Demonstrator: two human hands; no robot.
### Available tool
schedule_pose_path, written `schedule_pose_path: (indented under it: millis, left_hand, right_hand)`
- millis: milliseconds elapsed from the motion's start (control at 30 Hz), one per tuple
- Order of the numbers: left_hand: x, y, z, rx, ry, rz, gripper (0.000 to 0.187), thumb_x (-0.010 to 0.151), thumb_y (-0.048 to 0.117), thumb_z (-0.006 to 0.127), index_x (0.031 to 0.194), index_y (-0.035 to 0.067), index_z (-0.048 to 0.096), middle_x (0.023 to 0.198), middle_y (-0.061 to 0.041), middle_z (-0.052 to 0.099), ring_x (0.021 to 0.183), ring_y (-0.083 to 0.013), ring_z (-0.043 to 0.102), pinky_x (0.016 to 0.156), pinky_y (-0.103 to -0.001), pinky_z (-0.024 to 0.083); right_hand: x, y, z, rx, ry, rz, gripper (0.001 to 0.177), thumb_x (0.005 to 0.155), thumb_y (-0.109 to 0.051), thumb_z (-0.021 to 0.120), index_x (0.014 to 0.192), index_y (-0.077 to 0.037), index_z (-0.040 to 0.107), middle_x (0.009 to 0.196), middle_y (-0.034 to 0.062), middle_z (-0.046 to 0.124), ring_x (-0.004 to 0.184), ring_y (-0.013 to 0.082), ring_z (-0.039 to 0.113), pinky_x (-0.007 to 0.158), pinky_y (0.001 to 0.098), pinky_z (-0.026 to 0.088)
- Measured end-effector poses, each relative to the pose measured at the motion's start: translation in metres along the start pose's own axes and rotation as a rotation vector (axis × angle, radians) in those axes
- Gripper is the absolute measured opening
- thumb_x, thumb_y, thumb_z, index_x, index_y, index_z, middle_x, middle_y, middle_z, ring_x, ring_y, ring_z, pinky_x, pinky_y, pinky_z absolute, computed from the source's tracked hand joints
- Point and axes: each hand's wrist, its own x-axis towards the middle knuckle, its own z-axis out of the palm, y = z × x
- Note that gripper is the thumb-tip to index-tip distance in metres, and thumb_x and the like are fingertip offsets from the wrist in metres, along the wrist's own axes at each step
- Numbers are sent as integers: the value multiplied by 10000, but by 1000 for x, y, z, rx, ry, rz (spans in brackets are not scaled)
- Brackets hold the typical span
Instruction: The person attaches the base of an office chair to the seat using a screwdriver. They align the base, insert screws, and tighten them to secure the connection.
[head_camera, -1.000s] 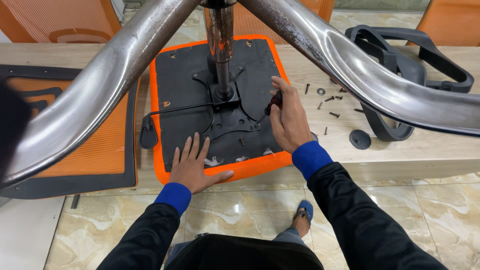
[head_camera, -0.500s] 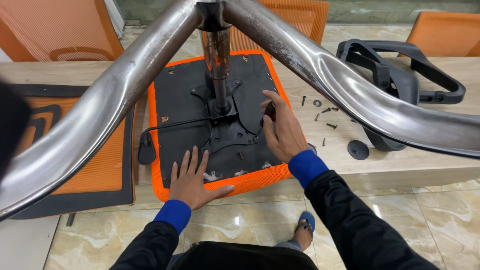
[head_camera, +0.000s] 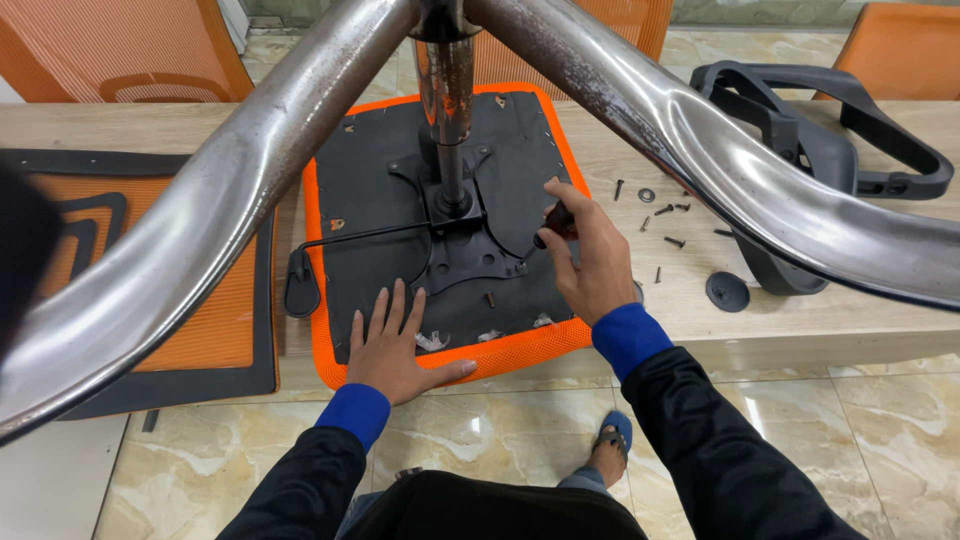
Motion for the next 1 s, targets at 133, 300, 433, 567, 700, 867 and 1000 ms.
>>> schedule_pose_path:
  millis: [133, 300, 433, 567, 700, 867, 1000]
  left_hand:
    - [0, -1, 1, -16, 6, 3, 1411, 575, 1036, 491, 1629, 191, 84, 1707, -111, -30, 1565, -289, -70, 1230, -565, -23]
    - [1, -1, 1, -5, -2, -1, 1414, 568, 1039, 486, 1630, 197, 83, 1706, -108, -28, 1565, -285, -64, 1232, -565, -19]
    - [0, 0, 1, 12, 7, 3, 1409, 573, 1042, 478, 1628, 189, 98, 1706, -114, -17, 1565, -293, -50, 1230, -570, -6]
    - [0, 1, -1, 16, 10, -3, 1401, 579, 1042, 466, 1627, 187, 103, 1705, -114, -9, 1564, -293, -43, 1229, -568, 3]
    - [-1, 2, -2, 25, 18, -5, 1395, 587, 1041, 467, 1626, 185, 101, 1704, -115, -9, 1562, -294, -46, 1231, -567, -1]
    - [-1, 2, -1, 19, 19, -4, 1392, 586, 1036, 475, 1624, 189, 98, 1703, -113, -11, 1562, -295, -45, 1226, -569, -2]
    - [-1, 2, -1, 15, 17, 0, 1385, 596, 1034, 479, 1623, 188, 93, 1702, -117, -18, 1562, -299, -50, 1223, -571, -6]
  right_hand:
    - [2, -3, 1, -26, -15, 106, 502, 1009, -20, 652, 1463, -100, 454, 1069, 148, 616, 927, 247, 660, 866, 382, 564]
    - [6, -1, 4, 104, 15, -62, 525, 1017, 44, 558, 1503, -62, 393, 1210, 123, 613, 1093, 237, 665, 949, 373, 548]
    - [2, -3, 6, -17, -1, 9, 465, 991, -44, 674, 1419, -130, 517, 1102, 92, 656, 1002, 223, 693, 903, 353, 571]
    - [2, -7, 8, -7, 20, 62, 429, 1016, 1, 645, 1410, -111, 517, 1054, 120, 635, 935, 240, 675, 872, 367, 559]
    - [5, -9, 9, 100, 56, -11, 469, 1024, 50, 536, 1470, -65, 454, 1210, 130, 624, 1102, 240, 674, 942, 380, 557]
    - [4, -8, 10, -80, 51, 53, 434, 989, -80, 694, 1390, -151, 544, 1055, 89, 648, 980, 213, 692, 889, 371, 566]
    - [2, -9, 14, -51, 97, 155, 440, 1029, -59, 661, 1435, -119, 501, 1087, 155, 586, 960, 251, 648, 871, 373, 556]
